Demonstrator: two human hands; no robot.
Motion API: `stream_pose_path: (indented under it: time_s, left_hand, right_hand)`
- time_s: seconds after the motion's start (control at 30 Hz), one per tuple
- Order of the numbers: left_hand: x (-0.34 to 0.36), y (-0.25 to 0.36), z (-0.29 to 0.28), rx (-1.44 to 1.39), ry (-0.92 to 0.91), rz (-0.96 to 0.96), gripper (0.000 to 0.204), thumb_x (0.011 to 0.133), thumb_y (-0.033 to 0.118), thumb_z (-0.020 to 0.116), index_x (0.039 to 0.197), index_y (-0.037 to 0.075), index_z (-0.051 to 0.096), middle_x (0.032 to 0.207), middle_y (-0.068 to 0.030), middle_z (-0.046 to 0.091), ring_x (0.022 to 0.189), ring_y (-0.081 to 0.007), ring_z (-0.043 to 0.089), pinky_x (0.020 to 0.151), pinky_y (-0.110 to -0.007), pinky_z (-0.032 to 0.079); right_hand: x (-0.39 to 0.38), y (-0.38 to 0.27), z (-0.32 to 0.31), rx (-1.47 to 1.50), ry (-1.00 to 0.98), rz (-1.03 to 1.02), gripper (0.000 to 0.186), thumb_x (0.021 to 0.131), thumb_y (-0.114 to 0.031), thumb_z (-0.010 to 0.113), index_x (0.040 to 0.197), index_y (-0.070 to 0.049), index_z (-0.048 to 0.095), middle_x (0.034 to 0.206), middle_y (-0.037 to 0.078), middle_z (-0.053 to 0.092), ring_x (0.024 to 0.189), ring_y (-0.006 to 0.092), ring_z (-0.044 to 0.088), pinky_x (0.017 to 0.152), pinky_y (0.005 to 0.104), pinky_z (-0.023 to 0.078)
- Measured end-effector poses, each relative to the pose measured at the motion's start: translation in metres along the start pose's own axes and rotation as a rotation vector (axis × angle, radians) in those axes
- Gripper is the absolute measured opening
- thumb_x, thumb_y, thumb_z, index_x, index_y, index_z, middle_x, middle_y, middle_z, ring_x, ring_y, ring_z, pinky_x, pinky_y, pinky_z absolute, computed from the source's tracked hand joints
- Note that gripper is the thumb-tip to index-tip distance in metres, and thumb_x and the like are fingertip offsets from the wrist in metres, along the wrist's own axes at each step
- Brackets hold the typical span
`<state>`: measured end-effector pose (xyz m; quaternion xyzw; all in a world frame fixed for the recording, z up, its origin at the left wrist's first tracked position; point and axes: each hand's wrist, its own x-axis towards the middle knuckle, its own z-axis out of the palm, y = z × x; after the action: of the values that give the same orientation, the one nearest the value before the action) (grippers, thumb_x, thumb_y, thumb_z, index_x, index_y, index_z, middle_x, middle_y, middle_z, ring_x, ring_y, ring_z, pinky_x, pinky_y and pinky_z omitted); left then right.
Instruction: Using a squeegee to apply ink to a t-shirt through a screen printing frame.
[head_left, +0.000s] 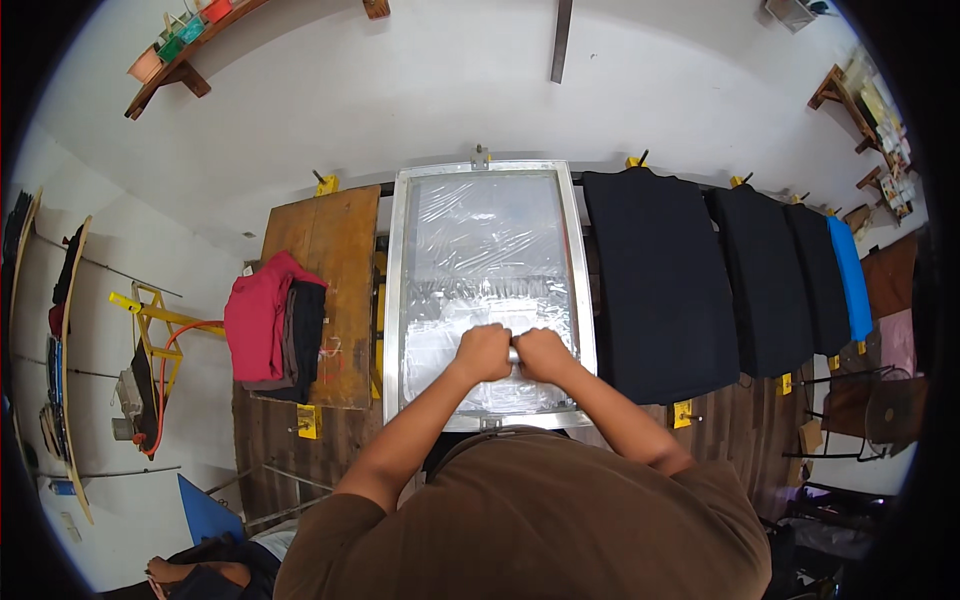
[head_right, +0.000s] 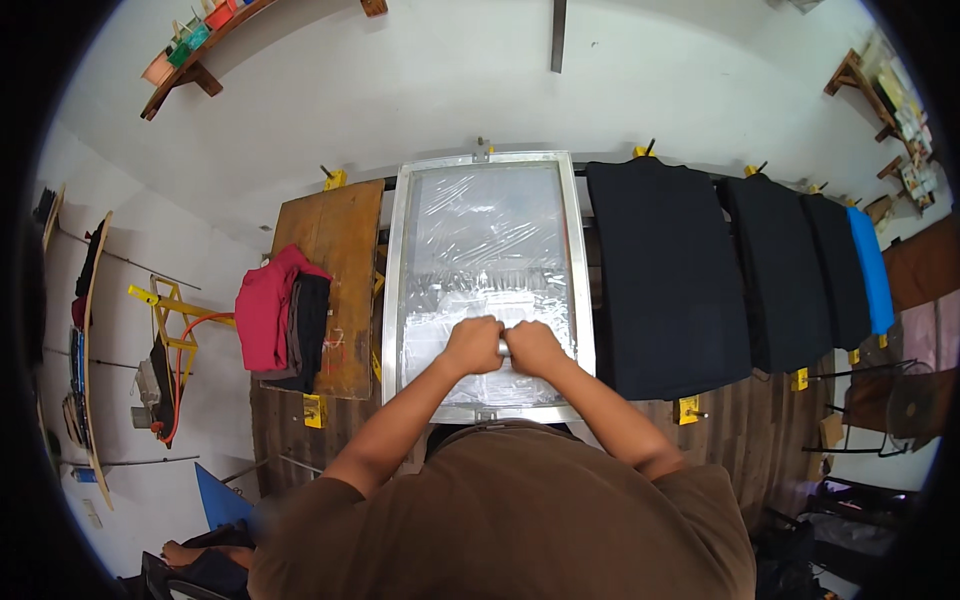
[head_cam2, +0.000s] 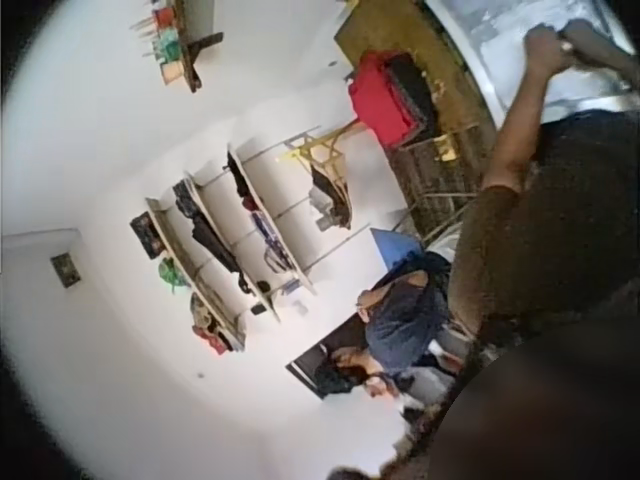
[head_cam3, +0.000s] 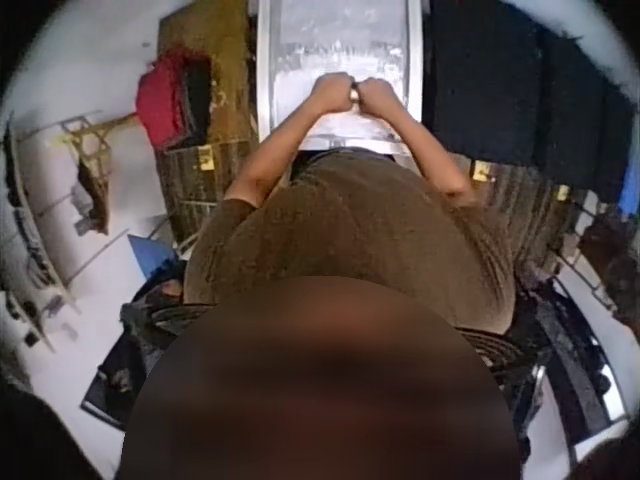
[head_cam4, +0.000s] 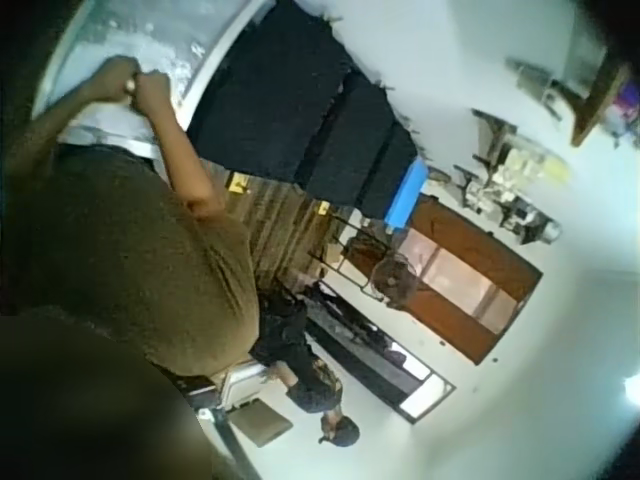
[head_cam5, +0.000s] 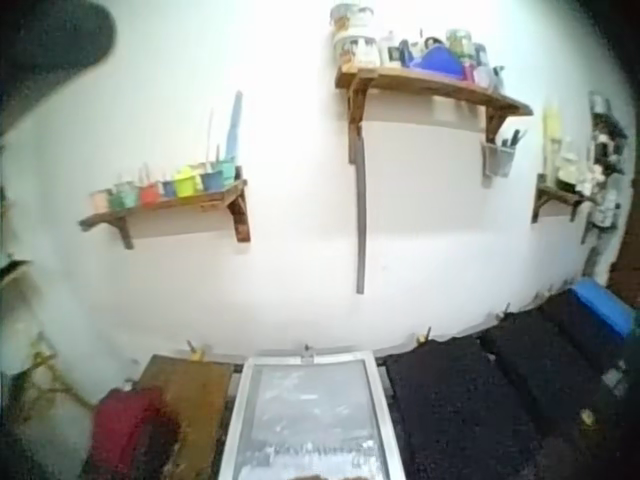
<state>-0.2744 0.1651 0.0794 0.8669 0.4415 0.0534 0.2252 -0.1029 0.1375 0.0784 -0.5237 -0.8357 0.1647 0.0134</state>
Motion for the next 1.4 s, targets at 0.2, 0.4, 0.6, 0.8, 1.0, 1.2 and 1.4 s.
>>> stream_pose_path:
  time_s: [0.2, 0.4, 0.6, 0.8, 1.0, 1.2, 1.4]
  left_hand:
    - [-0.052, 0.017, 0.02, -0.08, 0.008, 0.03, 0.023, 0.065, 0.016, 0.07, 0.085, 0.007, 0.071, 0.089, -0.0147, 0.07, 0.081, -0.0361, 0.068, 0.074, -0.046, 0.056]
    - [-0.08, 0.035, 0.025, -0.113, -0.073, -0.012, 0.025, 0.067, 0.02, 0.071, 0.087, 0.005, 0.073, 0.087, -0.0182, 0.071, 0.082, -0.0397, 0.069, 0.075, -0.049, 0.055]
    - [-0.042, 0.014, 0.007, -0.06, -0.372, -0.036, 0.04, 0.069, 0.032, 0.071, 0.102, 0.01, 0.077, 0.092, -0.0181, 0.074, 0.09, -0.0375, 0.071, 0.081, -0.047, 0.057]
    - [0.012, -0.003, -0.017, 0.012, 0.015, -0.054, 0.024, 0.069, 0.018, 0.071, 0.091, 0.008, 0.073, 0.095, -0.0148, 0.069, 0.092, -0.0362, 0.068, 0.081, -0.048, 0.055]
    - [-0.051, 0.015, 0.032, 0.017, 0.229, 0.098, 0.025, 0.064, 0.01, 0.071, 0.086, 0.003, 0.06, 0.088, -0.016, 0.062, 0.082, -0.0356, 0.065, 0.072, -0.045, 0.055]
    - [-0.085, 0.035, 0.023, -0.028, -0.007, 0.036, 0.023, 0.065, 0.016, 0.069, 0.086, 0.005, 0.068, 0.085, -0.0151, 0.066, 0.08, -0.0371, 0.067, 0.069, -0.048, 0.055]
    - [-0.006, 0.007, -0.01, 0.035, 0.194, 0.029, 0.022, 0.07, 0.013, 0.068, 0.09, 0.007, 0.071, 0.094, -0.0155, 0.067, 0.088, -0.0369, 0.067, 0.078, -0.048, 0.055]
  right_hand:
    - [-0.046, -0.027, 0.021, 0.073, -0.03, -0.016, 0.02, 0.067, -0.013, 0.071, 0.085, -0.004, 0.071, 0.074, 0.02, 0.07, 0.069, 0.0383, 0.069, 0.068, 0.048, 0.056]
    - [-0.077, -0.048, 0.02, 0.125, -0.124, 0.015, 0.031, 0.068, -0.015, 0.071, 0.097, -0.006, 0.074, 0.079, 0.021, 0.071, 0.075, 0.0391, 0.069, 0.071, 0.0486, 0.057]
    - [-0.034, -0.021, -0.002, 0.173, -0.327, -0.029, 0.028, 0.067, -0.016, 0.072, 0.091, -0.001, 0.074, 0.091, 0.025, 0.072, 0.09, 0.04, 0.07, 0.083, 0.046, 0.057]
    - [0.017, 0.004, -0.023, 0.038, 0.007, 0.015, 0.026, 0.067, -0.012, 0.071, 0.092, -0.006, 0.075, 0.087, 0.021, 0.072, 0.083, 0.0386, 0.071, 0.076, 0.0478, 0.058]
    - [-0.041, -0.028, 0.028, 0.063, 0.143, -0.039, 0.017, 0.072, -0.004, 0.064, 0.088, 0.0, 0.065, 0.088, 0.018, 0.07, 0.083, 0.0342, 0.069, 0.073, 0.045, 0.057]
    - [-0.075, -0.05, 0.01, 0.109, -0.077, -0.054, 0.026, 0.068, -0.009, 0.067, 0.093, -0.004, 0.071, 0.081, 0.02, 0.071, 0.078, 0.0365, 0.07, 0.073, 0.0455, 0.058]
    - [0.004, -0.002, -0.02, -0.005, 0.072, -0.011, 0.022, 0.07, -0.011, 0.068, 0.091, -0.006, 0.073, 0.085, 0.021, 0.071, 0.077, 0.0386, 0.07, 0.071, 0.0488, 0.058]
